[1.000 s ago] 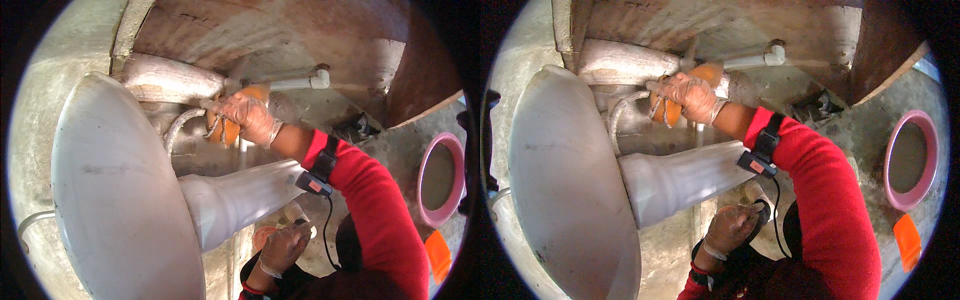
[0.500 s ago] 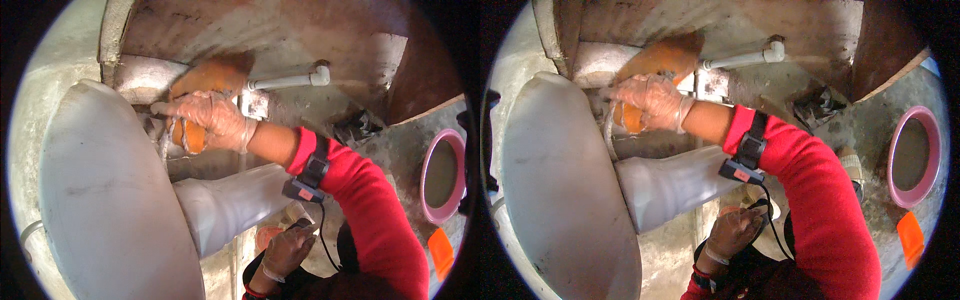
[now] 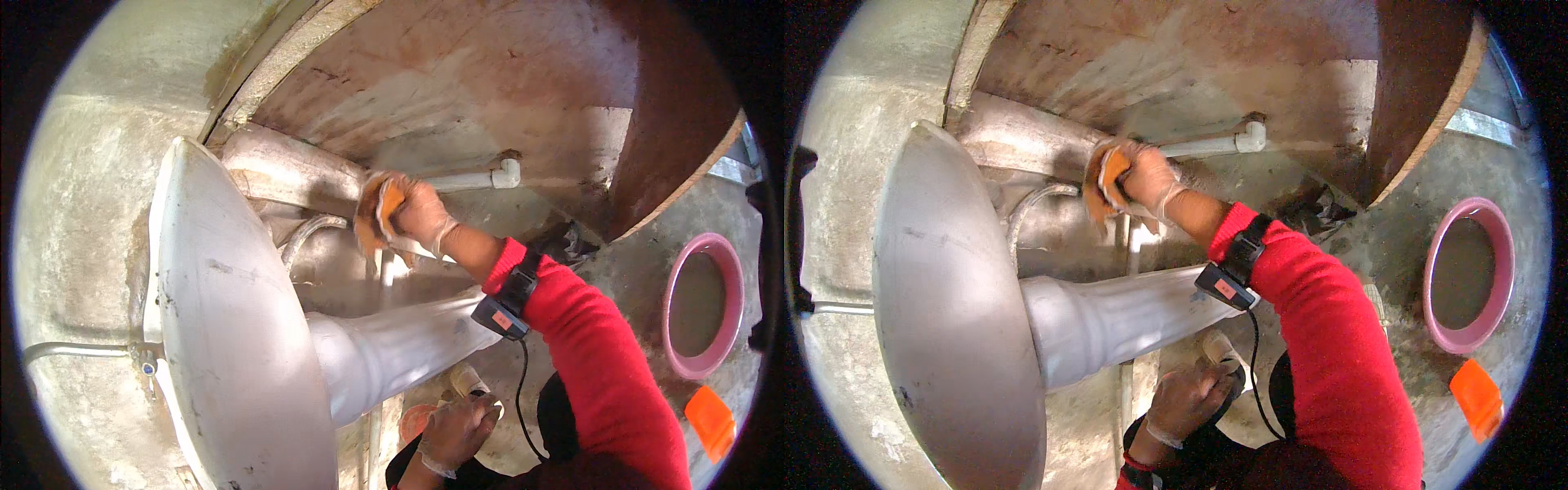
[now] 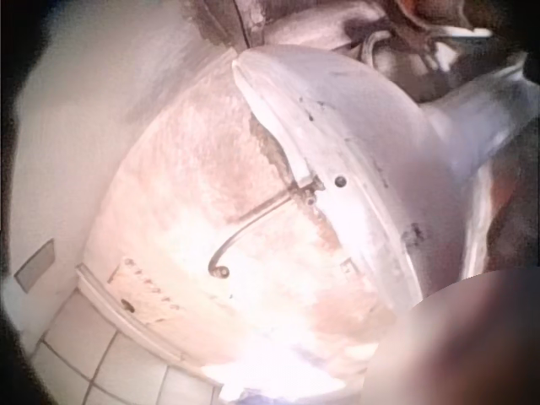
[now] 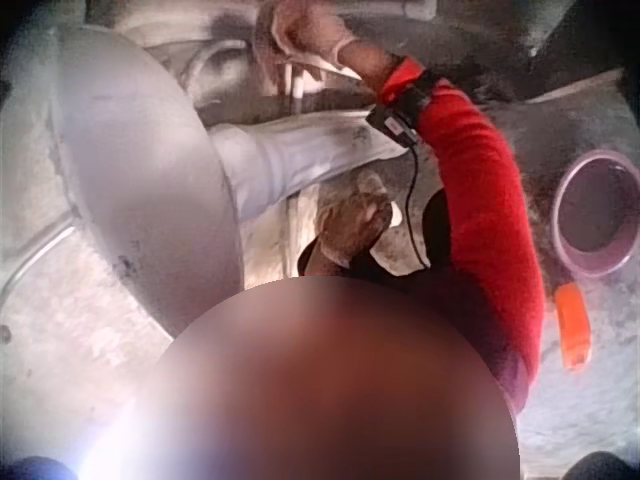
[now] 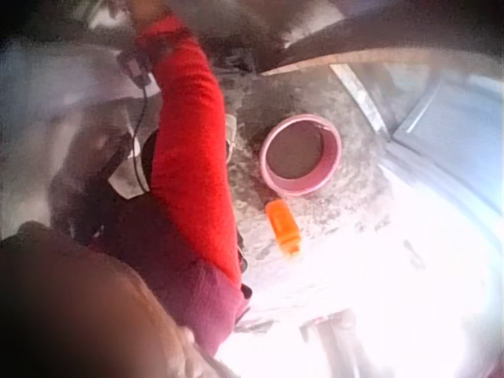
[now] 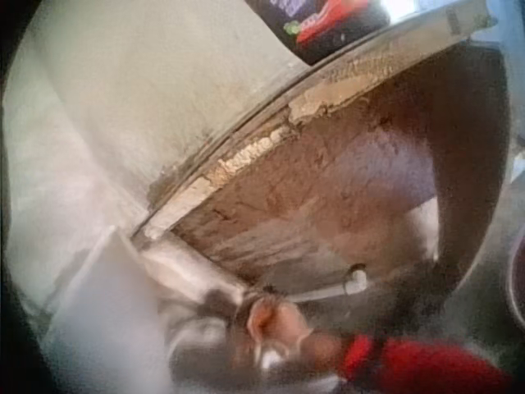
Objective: The person pours liquid from an orange bottle into a pink basin, then uses a cloth to wipe the wooden cabinet and the white pedestal sink. They repeatedly dip the cloth into the basin, wring it out, and continue wiping the sink and surrounding floor area.
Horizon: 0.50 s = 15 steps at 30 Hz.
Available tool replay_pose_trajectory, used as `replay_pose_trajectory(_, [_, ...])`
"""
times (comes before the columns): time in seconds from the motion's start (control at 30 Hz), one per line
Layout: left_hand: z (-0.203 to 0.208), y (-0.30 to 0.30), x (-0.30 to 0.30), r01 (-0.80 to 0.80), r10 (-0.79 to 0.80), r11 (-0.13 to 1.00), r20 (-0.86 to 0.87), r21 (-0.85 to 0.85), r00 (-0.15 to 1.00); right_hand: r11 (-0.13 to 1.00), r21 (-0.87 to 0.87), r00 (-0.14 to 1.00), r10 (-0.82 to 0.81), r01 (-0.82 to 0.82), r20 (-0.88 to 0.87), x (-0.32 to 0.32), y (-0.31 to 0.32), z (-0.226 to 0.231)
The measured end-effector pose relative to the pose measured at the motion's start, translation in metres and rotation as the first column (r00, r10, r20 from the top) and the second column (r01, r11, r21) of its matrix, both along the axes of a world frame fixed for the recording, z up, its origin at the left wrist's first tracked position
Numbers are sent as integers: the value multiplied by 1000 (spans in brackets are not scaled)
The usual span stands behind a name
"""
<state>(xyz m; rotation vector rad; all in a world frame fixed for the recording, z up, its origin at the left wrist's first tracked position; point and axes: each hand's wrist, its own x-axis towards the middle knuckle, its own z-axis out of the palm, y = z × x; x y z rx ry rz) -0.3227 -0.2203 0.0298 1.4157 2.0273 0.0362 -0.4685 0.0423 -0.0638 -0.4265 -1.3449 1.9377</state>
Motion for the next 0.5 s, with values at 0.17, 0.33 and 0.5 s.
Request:
replay_pose_trajectory(0.17, [-5, -3, -2, 30, -33, 995, -38, -90, 999, 872, 469, 989, -143, 142, -34, -26, 4, 9])
replay_pose_trajectory(0.33, [-9, 1, -9, -68, 69, 998, 51, -14, 996, 920, 67, 911, 391, -386, -133, -82, 3, 2])
replay_pose_trajectory(0.5, [-7, 5, -13, 17, -17, 997, -5, -81, 1000, 663, 313, 602, 262, -680, 754, -78, 20, -120])
